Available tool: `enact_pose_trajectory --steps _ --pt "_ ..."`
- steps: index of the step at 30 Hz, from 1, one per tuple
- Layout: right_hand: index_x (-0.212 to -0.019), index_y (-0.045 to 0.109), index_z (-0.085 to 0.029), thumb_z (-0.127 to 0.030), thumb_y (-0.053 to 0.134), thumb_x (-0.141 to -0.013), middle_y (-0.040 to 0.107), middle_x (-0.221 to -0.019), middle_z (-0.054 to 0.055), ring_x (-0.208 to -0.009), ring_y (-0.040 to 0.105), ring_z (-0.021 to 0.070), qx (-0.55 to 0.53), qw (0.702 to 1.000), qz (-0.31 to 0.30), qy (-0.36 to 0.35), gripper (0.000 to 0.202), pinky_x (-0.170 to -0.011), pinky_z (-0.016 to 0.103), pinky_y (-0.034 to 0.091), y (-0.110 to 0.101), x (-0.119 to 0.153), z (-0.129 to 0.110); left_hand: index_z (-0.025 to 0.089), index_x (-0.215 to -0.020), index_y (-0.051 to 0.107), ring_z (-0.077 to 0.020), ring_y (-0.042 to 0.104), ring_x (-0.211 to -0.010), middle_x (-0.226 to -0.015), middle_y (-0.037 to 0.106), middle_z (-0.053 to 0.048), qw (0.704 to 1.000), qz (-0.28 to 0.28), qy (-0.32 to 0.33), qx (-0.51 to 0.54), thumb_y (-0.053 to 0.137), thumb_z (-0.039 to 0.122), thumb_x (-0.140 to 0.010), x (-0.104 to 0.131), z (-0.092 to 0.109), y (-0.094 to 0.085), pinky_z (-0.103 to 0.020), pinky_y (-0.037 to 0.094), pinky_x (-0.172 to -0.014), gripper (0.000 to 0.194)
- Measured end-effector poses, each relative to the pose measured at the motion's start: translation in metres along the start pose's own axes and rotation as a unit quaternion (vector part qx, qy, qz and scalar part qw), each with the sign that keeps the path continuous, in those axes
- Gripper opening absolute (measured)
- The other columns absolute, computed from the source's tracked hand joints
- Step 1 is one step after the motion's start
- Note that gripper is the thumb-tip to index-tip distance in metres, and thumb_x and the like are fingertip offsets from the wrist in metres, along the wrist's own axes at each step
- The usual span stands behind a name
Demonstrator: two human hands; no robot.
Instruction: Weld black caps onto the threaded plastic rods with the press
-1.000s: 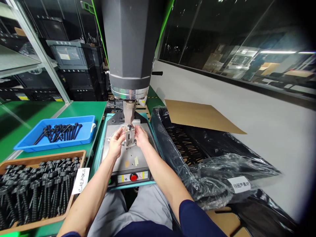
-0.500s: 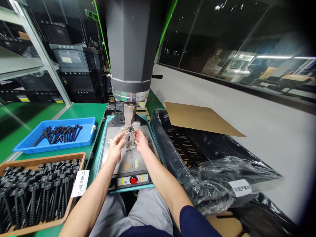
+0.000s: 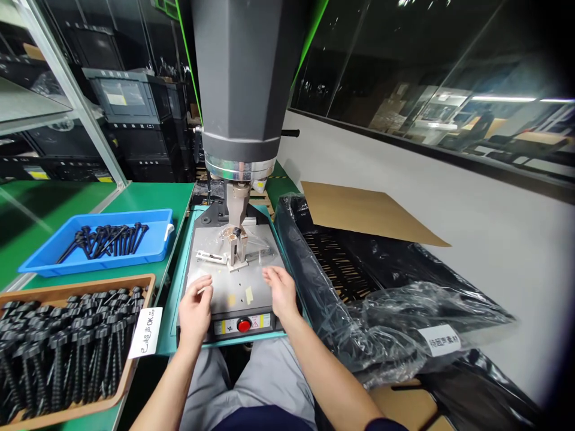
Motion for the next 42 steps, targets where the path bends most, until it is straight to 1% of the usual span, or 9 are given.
enact_pose_trajectory --steps 2,4,6,9,12,16,27,35,42 --pt "-0.094 0.071 -0.019 -0.044 0.062 -0.084 0.071 -0.101 0.011 -0.099 0.063 0.0264 0.163 0.977 0.028 -0.134 0.028 -0.095 0.045 0.047 -0.038 0.018 0.010 0.022 -0.101 0.069 -0.0273 0.056 -0.121 -0.122 0.063 -0.010 0.989 0.057 0.070 -0.113 0.061 0.035 -0.084 0.020 -0.007 -0.024 -0.045 0.038 -0.109 0.022" --pt "-0.104 0.071 -0.020 -0.041 0.058 -0.086 0.066 -0.116 0.014 -0.114 0.057 0.0300 0.295 0.929 0.063 -0.215 0.030 -0.103 0.052 0.041 -0.072 0.032 0.025 0.024 -0.119 0.064 -0.0298 0.047 -0.131 -0.136 0.055 -0.011 0.967 0.097 0.105 -0.211 0.061 0.034 -0.083 0.036 -0.020 -0.043 -0.047 0.030 -0.115 0.037" --pt "-0.120 0.066 -0.022 -0.043 0.055 -0.088 0.057 -0.131 0.015 -0.124 0.052 0.0325 0.379 0.895 0.063 -0.227 0.039 -0.105 0.056 0.040 -0.096 0.042 0.046 0.024 -0.137 0.052 -0.0335 0.038 -0.139 -0.147 0.045 -0.012 0.953 0.099 0.093 -0.271 0.064 0.037 -0.081 0.048 -0.041 -0.056 -0.050 0.025 -0.117 0.059" --pt "-0.141 0.050 -0.025 -0.044 0.050 -0.093 0.043 -0.147 0.014 -0.134 0.045 0.0315 0.428 0.880 0.007 -0.206 0.051 -0.109 0.054 0.041 -0.113 0.050 0.073 0.024 -0.150 0.036 -0.0355 0.039 -0.138 -0.150 0.042 -0.014 0.958 0.046 0.026 -0.283 0.064 0.045 -0.080 0.058 -0.080 -0.068 -0.050 0.031 -0.115 0.078" --pt "-0.148 0.041 -0.027 -0.043 0.048 -0.095 0.036 -0.152 0.013 -0.139 0.041 0.0300 0.435 0.877 -0.026 -0.202 0.055 -0.112 0.051 0.040 -0.120 0.051 0.085 0.026 -0.150 0.036 -0.0333 0.041 -0.138 -0.150 0.044 -0.011 0.964 0.007 0.002 -0.264 0.063 0.048 -0.081 0.060 -0.108 -0.079 -0.047 0.032 -0.116 0.077" --pt "-0.148 0.039 -0.030 -0.041 0.050 -0.095 0.035 -0.154 0.010 -0.140 0.040 0.0285 0.426 0.881 -0.052 -0.199 0.056 -0.111 0.047 0.042 -0.127 0.048 0.086 0.031 -0.147 0.041 -0.0302 0.040 -0.139 -0.149 0.045 -0.006 0.972 -0.021 0.021 -0.233 0.065 0.046 -0.081 0.059 -0.122 -0.090 -0.044 0.029 -0.118 0.072" --pt "-0.148 0.041 -0.028 -0.041 0.054 -0.093 0.039 -0.153 0.011 -0.138 0.043 0.0282 0.423 0.881 -0.051 -0.207 0.058 -0.111 0.046 0.042 -0.132 0.047 0.089 0.032 -0.147 0.042 -0.0294 0.042 -0.138 -0.148 0.046 -0.005 0.971 -0.015 0.046 -0.235 0.066 0.045 -0.081 0.056 -0.123 -0.092 -0.041 0.030 -0.118 0.071" --pt "-0.148 0.040 -0.025 -0.041 0.052 -0.095 0.037 -0.153 0.013 -0.139 0.040 0.0294 0.409 0.885 -0.050 -0.217 0.057 -0.112 0.049 0.040 -0.132 0.048 0.092 0.021 -0.145 0.045 -0.0301 0.043 -0.137 -0.145 0.048 -0.012 0.970 -0.007 0.040 -0.238 0.065 0.050 -0.081 0.054 -0.124 -0.092 -0.044 0.031 -0.118 0.073" --pt "-0.145 0.046 -0.023 -0.042 0.051 -0.095 0.042 -0.150 0.014 -0.137 0.043 0.0297 0.382 0.899 -0.053 -0.209 0.054 -0.111 0.049 0.042 -0.134 0.046 0.089 0.025 -0.144 0.046 -0.0294 0.044 -0.136 -0.146 0.048 -0.009 0.969 -0.024 0.045 -0.243 0.066 0.047 -0.081 0.054 -0.118 -0.095 -0.045 0.033 -0.116 0.070"
Point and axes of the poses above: each hand's wrist, its own x-axis away from the middle knuckle, its own y-axis out of the palm, z = x × y, the point moved 2 cm from there along -x, towards the middle knuckle
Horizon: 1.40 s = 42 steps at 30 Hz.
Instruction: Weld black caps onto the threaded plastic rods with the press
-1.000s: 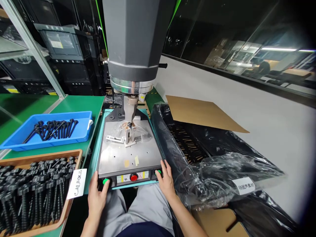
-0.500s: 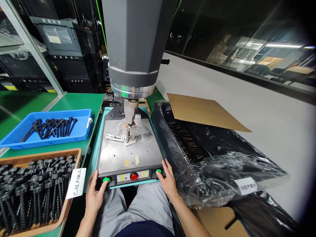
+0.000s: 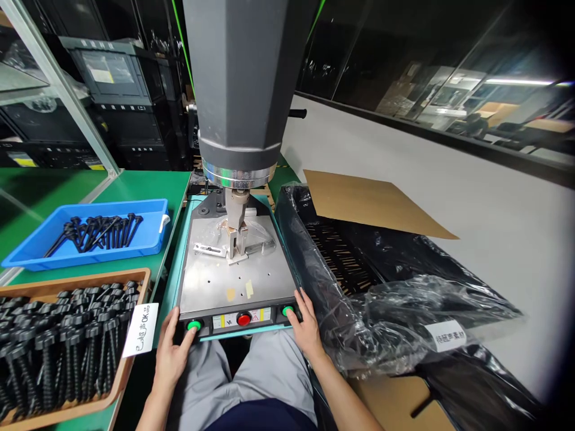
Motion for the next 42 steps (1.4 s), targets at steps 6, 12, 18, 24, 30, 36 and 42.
enact_pose_trajectory --steps 6,12,18,24,30,36,42 --pt "-0.135 0.055 -0.018 -0.044 0.052 -0.094 0.055 -0.135 0.016 -0.126 0.053 0.0293 -0.045 0.994 0.092 0.041 0.049 -0.106 0.053 0.045 -0.013 -0.012 -0.014 0.023 -0.129 0.060 -0.0289 0.053 -0.126 -0.133 0.058 -0.011 0.991 0.099 0.085 -0.019 0.064 0.034 -0.084 0.000 0.060 -0.009 -0.049 0.039 -0.111 0.047" --pt "-0.115 0.065 -0.019 -0.042 0.052 -0.095 0.067 -0.116 0.014 -0.106 0.065 0.0245 -0.170 0.983 0.052 0.036 0.033 -0.093 0.043 0.054 0.005 -0.042 -0.073 0.026 -0.132 0.055 -0.0234 0.063 -0.112 -0.125 0.064 -0.010 0.976 -0.043 0.085 0.194 0.059 0.031 -0.089 -0.045 0.121 0.033 -0.041 0.052 -0.095 0.043" --pt "-0.113 0.066 -0.020 -0.044 0.053 -0.093 0.072 -0.109 0.010 -0.101 0.069 0.0237 -0.223 0.971 -0.067 0.049 0.034 -0.091 0.039 0.054 0.039 -0.077 -0.125 0.031 -0.152 0.028 -0.0267 0.048 -0.132 -0.153 0.040 -0.013 0.959 -0.112 0.083 0.245 0.066 0.040 -0.084 -0.116 0.167 0.066 -0.043 0.046 -0.102 0.078" --pt "-0.110 0.065 -0.023 -0.040 0.052 -0.091 0.073 -0.102 0.006 -0.089 0.071 0.0211 -0.250 0.961 -0.111 0.039 0.028 -0.086 0.037 0.056 0.068 -0.116 -0.145 0.029 -0.156 0.013 -0.0315 0.036 -0.141 -0.160 0.026 -0.015 0.957 -0.156 0.097 0.222 0.069 0.044 -0.079 -0.150 0.181 0.074 -0.049 0.042 -0.106 0.096" --pt "-0.115 0.061 -0.020 -0.035 0.047 -0.091 0.068 -0.110 0.010 -0.084 0.069 0.0205 -0.197 0.978 -0.036 0.057 0.032 -0.084 0.038 0.055 0.078 -0.159 -0.157 0.023 -0.152 0.029 -0.0312 0.036 -0.141 -0.157 0.032 -0.016 0.954 -0.146 0.111 0.237 0.066 0.045 -0.082 -0.162 0.181 0.076 -0.050 0.040 -0.108 0.082" --pt "-0.131 0.055 -0.017 -0.036 0.047 -0.091 0.054 -0.134 0.016 -0.118 0.057 0.0252 -0.141 0.989 0.028 -0.035 0.044 -0.102 0.042 0.046 0.079 -0.182 -0.178 0.021 -0.150 0.032 -0.0302 0.038 -0.140 -0.156 0.034 -0.016 0.943 -0.148 0.119 0.273 0.065 0.046 -0.083 -0.163 0.185 0.073 -0.048 0.040 -0.108 0.079" --pt "-0.117 0.064 -0.019 -0.030 0.056 -0.086 0.056 -0.133 0.013 -0.128 0.049 0.0257 -0.137 0.988 0.012 -0.069 0.034 -0.110 0.043 0.038 0.087 -0.205 -0.196 0.024 -0.148 0.038 -0.0287 0.039 -0.140 -0.155 0.037 -0.013 0.935 -0.149 0.119 0.299 0.067 0.045 -0.081 -0.163 0.190 0.067 -0.045 0.040 -0.109 0.075"
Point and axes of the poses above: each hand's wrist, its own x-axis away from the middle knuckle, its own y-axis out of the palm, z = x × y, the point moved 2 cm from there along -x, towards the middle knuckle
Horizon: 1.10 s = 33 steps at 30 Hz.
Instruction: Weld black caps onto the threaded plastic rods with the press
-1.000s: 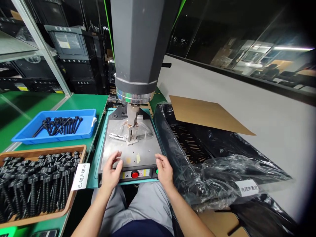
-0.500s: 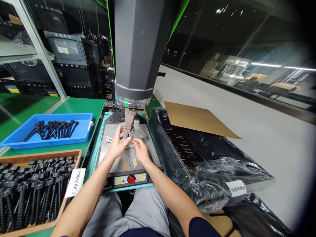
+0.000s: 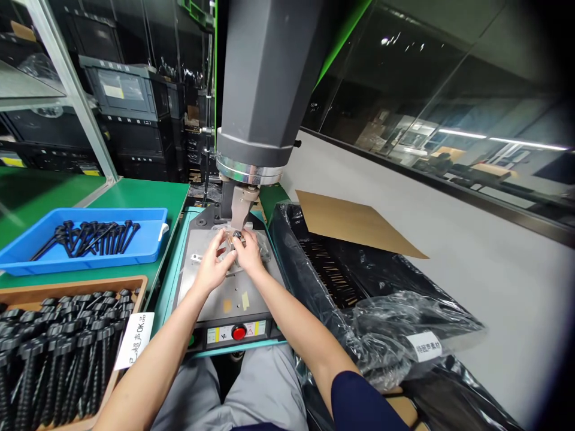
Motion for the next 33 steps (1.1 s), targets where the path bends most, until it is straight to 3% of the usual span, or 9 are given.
enact_pose_trajectory --steps 3,7,13,17,24,27,29,31,33 --pt "-0.106 0.067 -0.018 -0.027 0.057 -0.084 0.059 -0.127 0.013 -0.123 0.053 0.0256 0.005 1.000 -0.003 0.016 0.026 -0.108 0.042 0.040 0.001 -0.008 -0.005 0.026 -0.147 0.039 -0.0287 0.041 -0.139 -0.155 0.037 -0.012 1.000 0.003 0.008 0.006 0.067 0.045 -0.081 0.000 0.002 -0.001 -0.045 0.041 -0.108 0.074" --pt "-0.107 0.064 -0.018 -0.029 0.060 -0.083 0.064 -0.117 0.011 -0.112 0.058 0.0237 -0.019 1.000 0.017 0.010 0.027 -0.100 0.039 0.046 -0.007 -0.006 -0.014 0.025 -0.146 0.041 -0.0300 0.044 -0.137 -0.153 0.040 -0.013 1.000 0.022 0.009 0.019 0.068 0.045 -0.081 0.004 0.005 -0.003 -0.045 0.044 -0.106 0.073" --pt "-0.098 0.062 -0.020 -0.034 0.071 -0.077 0.069 -0.107 0.006 -0.104 0.062 0.0212 -0.066 0.997 0.040 0.005 0.026 -0.099 0.038 0.046 -0.032 0.036 -0.021 0.026 -0.142 0.046 -0.0292 0.048 -0.133 -0.151 0.044 -0.012 0.996 0.056 -0.026 0.069 0.068 0.043 -0.081 0.033 0.008 0.000 -0.043 0.047 -0.103 0.067" --pt "-0.095 0.061 -0.020 -0.035 0.075 -0.076 0.070 -0.093 0.004 -0.089 0.065 0.0198 -0.056 0.997 0.048 -0.006 0.028 -0.088 0.036 0.051 -0.053 0.070 -0.025 0.026 -0.140 0.048 -0.0273 0.051 -0.130 -0.149 0.047 -0.013 0.993 0.079 -0.046 0.070 0.068 0.040 -0.082 0.052 0.000 0.002 -0.042 0.047 -0.104 0.063" --pt "-0.091 0.055 -0.024 -0.037 0.076 -0.075 0.068 -0.094 0.004 -0.091 0.065 0.0204 -0.054 0.994 0.062 -0.075 0.029 -0.087 0.037 0.052 -0.075 0.087 -0.038 0.023 -0.132 0.057 -0.0257 0.060 -0.120 -0.136 0.059 -0.012 0.992 0.062 -0.093 0.060 0.069 0.039 -0.081 0.080 -0.004 0.005 -0.044 0.046 -0.105 0.054" --pt "-0.090 0.055 -0.024 -0.037 0.077 -0.074 0.067 -0.094 0.004 -0.092 0.064 0.0205 -0.073 0.994 0.052 -0.057 0.030 -0.088 0.037 0.051 -0.073 0.093 -0.041 0.020 -0.119 0.065 -0.0248 0.064 -0.110 -0.120 0.068 -0.012 0.993 0.024 -0.107 0.037 0.067 0.038 -0.082 0.094 0.003 0.013 -0.043 0.051 -0.097 0.042" --pt "-0.090 0.054 -0.023 -0.037 0.077 -0.073 0.066 -0.091 0.004 -0.089 0.063 0.0196 -0.123 0.991 0.043 -0.028 0.031 -0.085 0.036 0.052 -0.068 0.099 -0.044 0.021 -0.118 0.066 -0.0238 0.063 -0.109 -0.121 0.066 -0.011 0.997 0.011 -0.076 -0.002 0.067 0.036 -0.082 0.102 0.012 0.018 -0.038 0.055 -0.086 0.040" --pt "-0.088 0.053 -0.022 -0.038 0.077 -0.073 0.064 -0.085 0.002 -0.081 0.063 0.0176 -0.206 0.978 0.013 0.024 0.033 -0.077 0.033 0.053 -0.062 0.106 -0.049 0.023 -0.115 0.067 -0.0212 0.063 -0.100 -0.119 0.066 -0.010 0.998 -0.007 -0.036 -0.055 0.064 0.034 -0.083 0.108 0.022 0.021 -0.031 0.054 -0.073 0.034" --pt "-0.086 0.051 -0.022 -0.039 0.077 -0.072 0.062 -0.078 -0.001 -0.071 0.061 0.0155 -0.290 0.953 -0.035 0.083 0.034 -0.069 0.030 0.054 -0.058 0.113 -0.055 0.022 -0.106 0.069 -0.0175 0.062 -0.083 -0.100 0.068 -0.007 0.994 -0.027 -0.017 -0.108 0.060 0.033 -0.087 0.115 0.033 0.020 -0.029 0.050 -0.066 0.024"
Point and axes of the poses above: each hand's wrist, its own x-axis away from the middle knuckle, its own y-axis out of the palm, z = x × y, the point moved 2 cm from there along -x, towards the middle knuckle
